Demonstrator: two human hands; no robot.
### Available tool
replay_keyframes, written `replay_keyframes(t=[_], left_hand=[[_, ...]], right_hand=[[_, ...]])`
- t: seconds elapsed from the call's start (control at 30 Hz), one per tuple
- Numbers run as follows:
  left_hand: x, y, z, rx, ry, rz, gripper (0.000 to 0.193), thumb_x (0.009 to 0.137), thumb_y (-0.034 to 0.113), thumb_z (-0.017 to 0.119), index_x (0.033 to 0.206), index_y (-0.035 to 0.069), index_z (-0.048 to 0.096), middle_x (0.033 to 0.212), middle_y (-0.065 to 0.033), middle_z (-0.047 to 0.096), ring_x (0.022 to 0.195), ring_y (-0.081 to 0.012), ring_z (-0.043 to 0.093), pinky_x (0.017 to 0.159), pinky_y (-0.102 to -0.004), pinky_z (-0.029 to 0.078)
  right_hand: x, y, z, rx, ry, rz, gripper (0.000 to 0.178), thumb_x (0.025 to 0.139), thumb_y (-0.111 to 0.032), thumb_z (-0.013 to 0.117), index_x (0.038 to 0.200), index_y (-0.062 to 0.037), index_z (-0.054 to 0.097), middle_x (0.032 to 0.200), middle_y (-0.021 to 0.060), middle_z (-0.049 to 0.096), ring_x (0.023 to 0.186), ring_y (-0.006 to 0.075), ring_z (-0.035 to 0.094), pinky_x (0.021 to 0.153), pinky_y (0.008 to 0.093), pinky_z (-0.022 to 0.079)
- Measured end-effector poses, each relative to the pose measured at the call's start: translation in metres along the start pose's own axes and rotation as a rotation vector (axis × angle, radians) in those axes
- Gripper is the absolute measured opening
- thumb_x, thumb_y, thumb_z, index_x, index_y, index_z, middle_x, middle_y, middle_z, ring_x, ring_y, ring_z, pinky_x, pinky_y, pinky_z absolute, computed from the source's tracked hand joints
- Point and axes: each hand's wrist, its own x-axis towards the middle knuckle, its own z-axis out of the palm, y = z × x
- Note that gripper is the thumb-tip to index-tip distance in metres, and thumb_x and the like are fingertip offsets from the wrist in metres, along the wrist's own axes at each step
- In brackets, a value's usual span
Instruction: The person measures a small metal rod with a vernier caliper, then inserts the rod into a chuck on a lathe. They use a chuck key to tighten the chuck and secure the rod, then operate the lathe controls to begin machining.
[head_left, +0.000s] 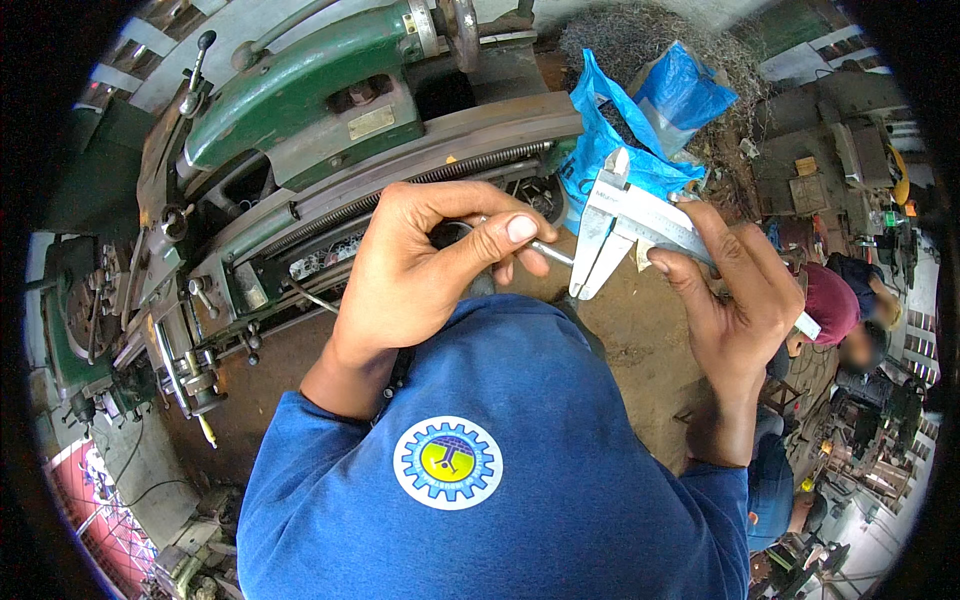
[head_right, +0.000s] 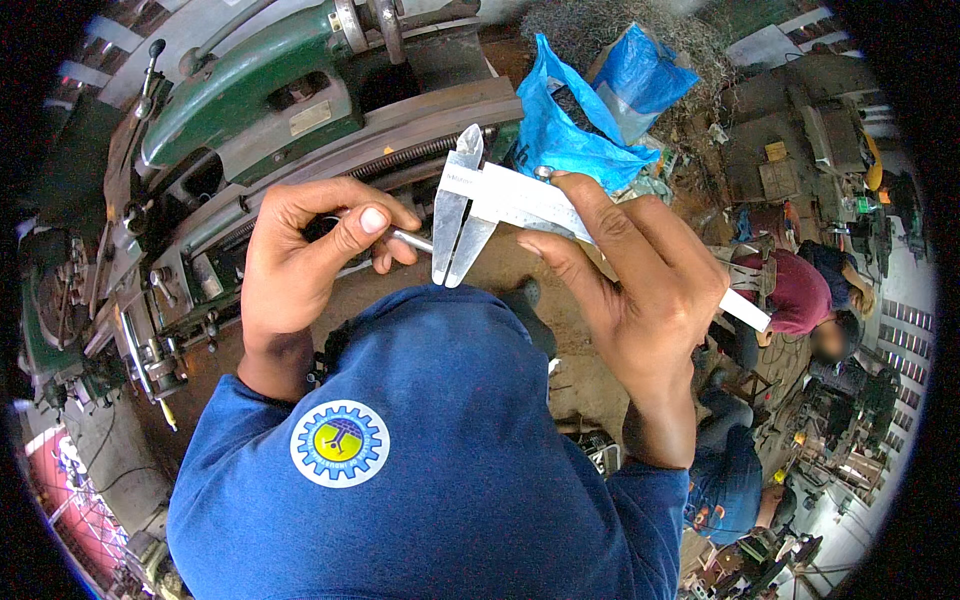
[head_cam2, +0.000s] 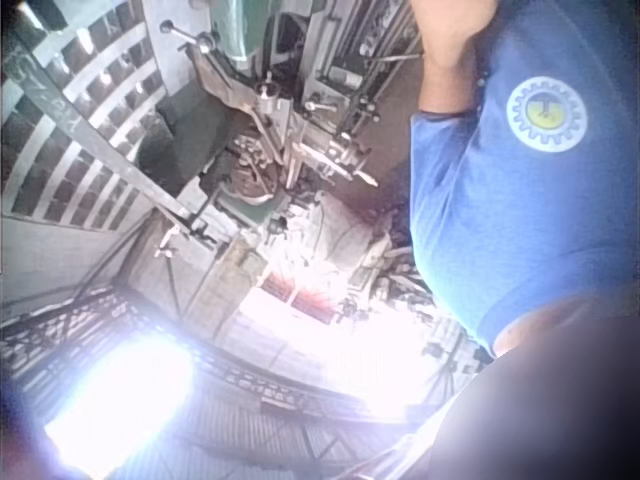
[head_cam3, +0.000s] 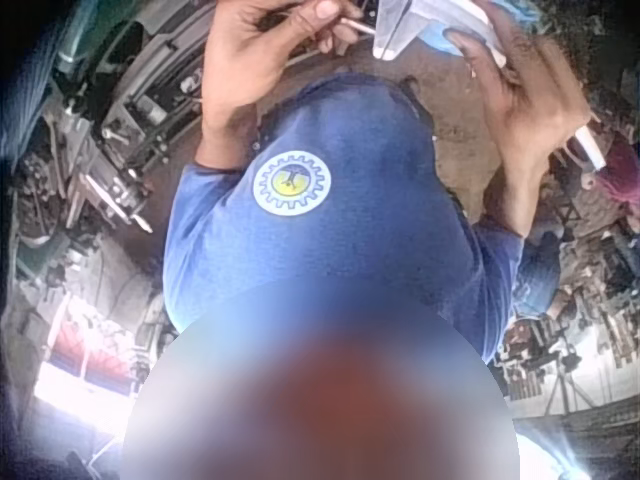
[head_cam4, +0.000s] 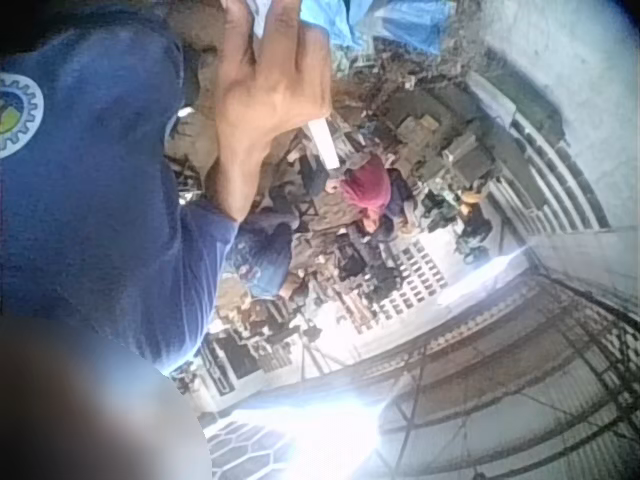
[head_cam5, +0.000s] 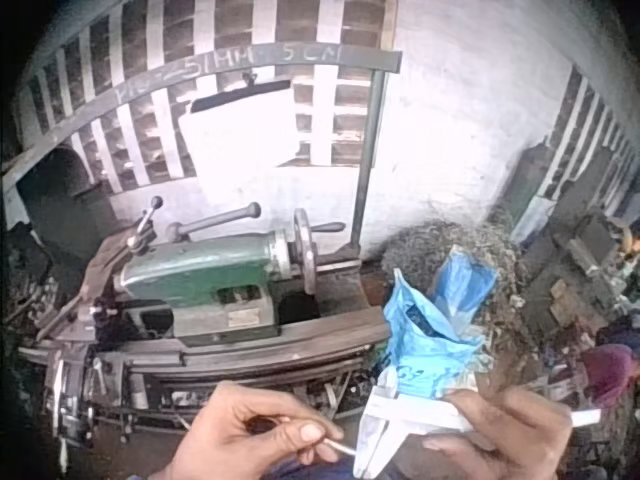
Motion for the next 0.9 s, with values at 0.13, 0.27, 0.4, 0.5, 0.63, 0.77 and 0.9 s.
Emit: replay_keyframes(t=[0.13, 0.27, 0.4, 0.5, 0.63, 0.77, 0.9], left_hand=[[-0.001, 0.001, -0.001, -0.006, 0.007, 0.007, 0.024, 0.098, 0.018, 0.064, 0.098, -0.004, 0.074, 0.079, -0.0101, 0.073, 0.064, -0.0090, 0.060, 0.060, -0.0240, 0.049], [-0.001, 0.000, -0.001, -0.013, 0.012, 0.005, 0.024, 0.098, 0.018, 0.064, 0.098, -0.004, 0.074, 0.079, -0.0102, 0.073, 0.064, -0.0088, 0.059, 0.059, -0.0238, 0.049], [-0.003, 0.000, -0.001, -0.013, 0.012, 0.015, 0.023, 0.098, 0.018, 0.063, 0.097, -0.004, 0.074, 0.079, -0.0102, 0.073, 0.063, -0.0087, 0.059, 0.059, -0.0237, 0.049], [-0.004, 0.001, -0.001, -0.025, 0.015, 0.009, 0.024, 0.098, 0.018, 0.063, 0.097, -0.004, 0.074, 0.079, -0.0104, 0.073, 0.063, -0.0086, 0.059, 0.059, -0.0237, 0.048], [-0.005, 0.001, -0.002, -0.032, 0.012, 0.001, 0.024, 0.098, 0.018, 0.063, 0.097, -0.004, 0.073, 0.079, -0.0107, 0.073, 0.063, -0.0086, 0.059, 0.059, -0.0236, 0.048], [-0.007, 0.000, -0.002, -0.033, 0.006, 0.012, 0.025, 0.099, 0.018, 0.063, 0.097, -0.004, 0.073, 0.079, -0.0110, 0.073, 0.063, -0.0087, 0.058, 0.059, -0.0236, 0.048], [-0.009, 0.000, -0.002, -0.053, 0.003, 0.010, 0.024, 0.099, 0.018, 0.063, 0.097, -0.004, 0.073, 0.079, -0.0109, 0.073, 0.063, -0.0088, 0.059, 0.059, -0.0236, 0.048]], right_hand=[[-0.003, 0.002, 0.002, -0.007, 0.017, 0.017, 0.046, 0.070, -0.027, 0.086, 0.110, -0.0073, 0.075, 0.066, 0.0049, 0.054, 0.052, 0.0173, 0.047, 0.048, 0.0324, 0.038], [-0.003, 0.000, 0.000, -0.026, 0.002, 0.009, 0.046, 0.070, -0.027, 0.086, 0.110, -0.0068, 0.075, 0.066, 0.0051, 0.054, 0.052, 0.0172, 0.047, 0.048, 0.0325, 0.037], [-0.002, -0.004, 0.000, -0.025, 0.015, 0.011, 0.046, 0.070, -0.026, 0.086, 0.110, -0.0069, 0.075, 0.066, 0.0055, 0.055, 0.052, 0.0170, 0.047, 0.048, 0.0325, 0.038], [-0.003, -0.011, -0.003, -0.043, -0.038, 0.090, 0.045, 0.071, -0.022, 0.086, 0.110, -0.0029, 0.074, 0.072, 0.0078, 0.060, 0.061, 0.0166, 0.055, 0.057, 0.0294, 0.044], [-0.003, -0.015, -0.006, -0.038, -0.055, 0.125, 0.046, 0.071, -0.020, 0.086, 0.110, -0.0004, 0.074, 0.075, 0.0089, 0.063, 0.066, 0.0164, 0.059, 0.062, 0.0277, 0.047], [-0.005, -0.015, -0.007, -0.049, -0.058, 0.129, 0.045, 0.071, -0.020, 0.086, 0.111, -0.0008, 0.074, 0.075, 0.0088, 0.063, 0.066, 0.0165, 0.059, 0.062, 0.0275, 0.047], [-0.005, -0.017, -0.007, -0.035, -0.039, 0.106, 0.045, 0.071, -0.018, 0.086, 0.111, -0.0011, 0.074, 0.076, 0.0092, 0.064, 0.067, 0.0162, 0.060, 0.062, 0.0273, 0.047]])
